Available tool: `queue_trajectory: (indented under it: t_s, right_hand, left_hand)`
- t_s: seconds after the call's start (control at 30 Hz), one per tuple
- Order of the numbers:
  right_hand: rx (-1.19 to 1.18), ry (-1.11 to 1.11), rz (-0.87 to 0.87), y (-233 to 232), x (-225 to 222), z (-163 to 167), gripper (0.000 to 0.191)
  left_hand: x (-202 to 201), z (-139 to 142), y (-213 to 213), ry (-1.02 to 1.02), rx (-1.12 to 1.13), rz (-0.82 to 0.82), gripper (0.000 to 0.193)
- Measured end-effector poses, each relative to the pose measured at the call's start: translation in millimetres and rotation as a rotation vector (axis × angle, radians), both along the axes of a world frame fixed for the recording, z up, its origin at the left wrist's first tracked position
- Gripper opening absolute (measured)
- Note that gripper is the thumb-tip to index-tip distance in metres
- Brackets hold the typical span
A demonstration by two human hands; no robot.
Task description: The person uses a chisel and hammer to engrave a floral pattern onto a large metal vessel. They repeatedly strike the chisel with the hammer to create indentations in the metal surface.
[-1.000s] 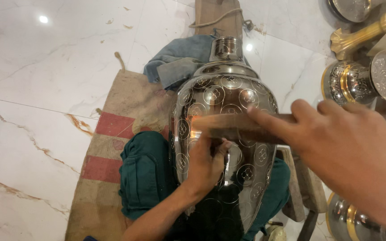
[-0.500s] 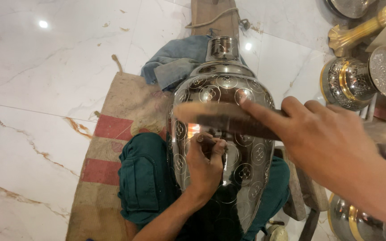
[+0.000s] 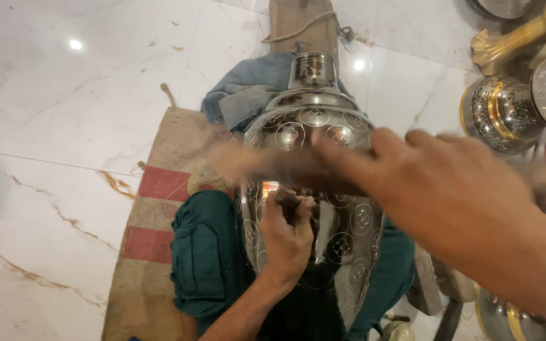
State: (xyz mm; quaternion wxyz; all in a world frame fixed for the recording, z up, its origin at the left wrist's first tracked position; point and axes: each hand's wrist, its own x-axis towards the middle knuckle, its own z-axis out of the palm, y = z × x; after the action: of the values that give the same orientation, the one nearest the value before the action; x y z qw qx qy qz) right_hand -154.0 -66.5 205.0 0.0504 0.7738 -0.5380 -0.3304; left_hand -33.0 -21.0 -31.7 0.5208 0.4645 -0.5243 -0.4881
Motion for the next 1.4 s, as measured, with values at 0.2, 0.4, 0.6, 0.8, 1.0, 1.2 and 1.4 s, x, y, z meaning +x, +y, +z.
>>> queue_trajectory:
  t_s: [0.2,0.4,0.6,0.8,1.0,1.2,1.4]
  right_hand:
    - [0.046,0.064,-0.044,-4.4,-1.1,5.9,0.084]
    - [0.11,0.118,-0.272,20.5,-51.4,-16.9,0.083]
    - [0.002,0.052,-0.39,44.9,-79.1,-32.1,0.082]
    - [-0.424,-0.415,-0.577,108.9,-107.6,-78.4,0.078]
    - [-0.793,-0.747,-0.625,163.7,-104.8,-134.4,0.062]
    - [-0.697,-0.715,-1.036,190.5,-104.1,-159.5,0.062]
    - [-0.708,-0.667,-0.922,202.7,-92.2,-164.3,0.075]
  left_hand:
    - [-2.2,0.3,-9.0,0.026,-0.096,-0.07,0.019]
    - [5.5,6.8,-22.1,-0.098,-0.103,-0.231,0.019]
    - [15.4,16.8,-41.1,-0.102,-0.165,-0.478,0.028]
    - [11.1,19.9,-76.1,-0.116,-0.43,-0.81,0.037]
    - [-4.8,22.0,-100.9,-0.122,-0.579,-1.129,0.039]
    - [-8.1,23.1,-105.0,-0.259,-0.552,-1.234,0.038]
    - [-2.0,28.6,-102.8,-0.05,-0.484,-1.259,0.033]
